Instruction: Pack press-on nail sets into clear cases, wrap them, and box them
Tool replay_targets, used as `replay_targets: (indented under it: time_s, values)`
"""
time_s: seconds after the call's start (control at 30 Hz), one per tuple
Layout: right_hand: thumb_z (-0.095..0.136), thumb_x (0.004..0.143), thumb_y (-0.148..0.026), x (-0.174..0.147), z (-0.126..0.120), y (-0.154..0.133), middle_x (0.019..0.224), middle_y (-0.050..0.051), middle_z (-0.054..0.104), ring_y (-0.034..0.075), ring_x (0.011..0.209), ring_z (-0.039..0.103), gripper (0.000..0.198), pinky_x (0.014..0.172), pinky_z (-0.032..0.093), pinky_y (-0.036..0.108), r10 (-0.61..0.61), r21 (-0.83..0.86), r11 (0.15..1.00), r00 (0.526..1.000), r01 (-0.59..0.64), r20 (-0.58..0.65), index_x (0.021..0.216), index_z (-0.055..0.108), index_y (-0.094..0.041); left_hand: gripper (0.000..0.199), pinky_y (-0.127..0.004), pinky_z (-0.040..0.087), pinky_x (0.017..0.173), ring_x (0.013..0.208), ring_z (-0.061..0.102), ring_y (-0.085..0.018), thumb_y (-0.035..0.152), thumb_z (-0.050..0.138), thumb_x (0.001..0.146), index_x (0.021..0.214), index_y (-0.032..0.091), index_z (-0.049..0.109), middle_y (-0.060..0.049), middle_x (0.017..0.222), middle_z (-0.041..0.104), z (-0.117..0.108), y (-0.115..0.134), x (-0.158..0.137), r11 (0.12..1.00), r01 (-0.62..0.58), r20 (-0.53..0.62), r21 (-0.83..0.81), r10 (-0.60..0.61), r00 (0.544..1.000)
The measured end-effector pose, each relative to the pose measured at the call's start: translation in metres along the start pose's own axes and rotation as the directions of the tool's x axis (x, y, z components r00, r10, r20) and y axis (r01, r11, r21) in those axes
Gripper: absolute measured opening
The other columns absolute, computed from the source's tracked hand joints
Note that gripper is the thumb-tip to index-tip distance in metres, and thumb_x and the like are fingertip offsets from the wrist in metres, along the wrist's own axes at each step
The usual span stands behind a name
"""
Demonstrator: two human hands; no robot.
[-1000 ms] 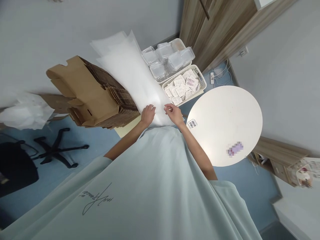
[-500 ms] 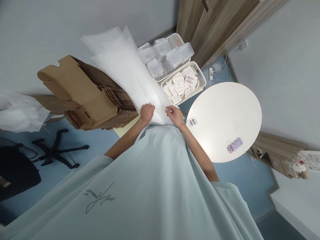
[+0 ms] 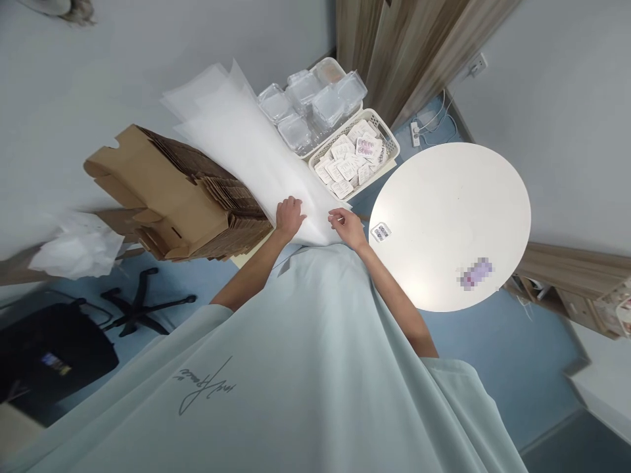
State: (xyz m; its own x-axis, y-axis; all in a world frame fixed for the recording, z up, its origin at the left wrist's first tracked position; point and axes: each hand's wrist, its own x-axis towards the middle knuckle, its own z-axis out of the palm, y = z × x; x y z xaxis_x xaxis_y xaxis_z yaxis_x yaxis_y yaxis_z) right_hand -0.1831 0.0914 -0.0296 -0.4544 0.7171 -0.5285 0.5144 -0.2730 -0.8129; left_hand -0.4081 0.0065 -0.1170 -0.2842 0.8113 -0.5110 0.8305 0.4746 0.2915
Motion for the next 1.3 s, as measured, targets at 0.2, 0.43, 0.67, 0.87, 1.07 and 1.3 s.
replay_targets:
  time_s: [0.2,0.43,0.67,0.87,1.07,1.3]
  values:
    - [0.073,0.100,-0.035,-0.013,-0.009,0.013,0.103,0.000,0.086,0.019,0.083,0.083,0.018,0.095,0.067,0.038,-0.007,0.028,1.000,1.000,0.008,-0.019,0.112,0.082,-0.025,0.048,-0.059,0.043,0.126,0.155,0.054,-0.048,0.025,0.057,0.112,0.156,0.008,0.068,-0.032,0.166,0.060,0.003,0.003,-0.001,1.000,0.004,-0.038,-0.002,-0.004,0.999]
    - [0.073,0.100,-0.038,-0.033,-0.025,0.034,0.105,0.002,0.086,0.021,0.082,0.082,0.020,0.095,0.068,0.041,0.003,0.081,0.997,0.999,0.000,-0.032,0.112,0.082,-0.025,0.042,-0.059,0.047,0.119,0.139,0.066,-0.046,0.026,0.045,0.116,0.133,0.013,0.082,-0.028,0.144,0.074,-0.004,0.006,0.002,0.997,0.020,0.044,0.079,-0.023,0.999]
    - [0.070,0.103,-0.038,-0.050,-0.045,0.056,0.110,0.006,0.086,0.025,0.087,0.083,0.023,0.095,0.066,0.045,-0.014,0.076,0.997,1.000,0.015,-0.009,0.116,0.083,-0.023,0.042,-0.051,0.052,0.106,0.128,0.067,-0.041,0.018,0.043,0.115,0.119,0.019,0.084,-0.022,0.139,0.076,-0.008,0.016,-0.013,0.998,0.066,-0.170,0.016,-0.062,0.984]
    - [0.073,0.106,-0.055,-0.063,-0.057,0.056,0.119,0.009,0.088,0.028,0.102,0.082,0.036,0.100,0.068,0.047,-0.120,0.067,0.990,0.988,0.126,-0.094,0.121,0.084,-0.025,0.017,-0.048,0.054,0.107,0.113,0.072,-0.034,0.024,0.067,0.111,0.110,0.022,0.083,-0.015,0.120,0.082,-0.039,0.050,-0.046,0.980,0.009,-0.452,-0.199,-0.100,0.886]
    - [0.081,0.094,-0.087,-0.087,-0.084,0.028,0.146,0.012,0.083,0.037,0.139,0.077,0.072,0.120,0.062,0.055,-0.246,0.015,0.966,0.939,0.257,-0.241,0.135,0.083,-0.027,0.009,-0.041,0.058,0.097,0.095,0.072,-0.025,0.031,0.077,0.110,0.104,0.026,0.081,-0.006,0.105,0.082,-0.051,0.138,-0.088,0.891,-0.426,-0.615,-0.155,0.250,0.748]
    - [0.076,0.100,-0.086,-0.117,-0.143,0.047,0.095,0.002,0.083,0.023,0.092,0.080,0.061,0.094,0.067,0.041,-0.195,0.146,0.950,0.889,0.276,-0.415,0.111,0.080,-0.027,0.028,-0.041,0.061,0.099,0.104,0.074,-0.026,0.050,0.066,0.119,0.119,0.026,0.080,-0.007,0.109,0.081,-0.021,0.241,-0.101,0.724,-0.679,-0.539,-0.124,0.525,0.659]
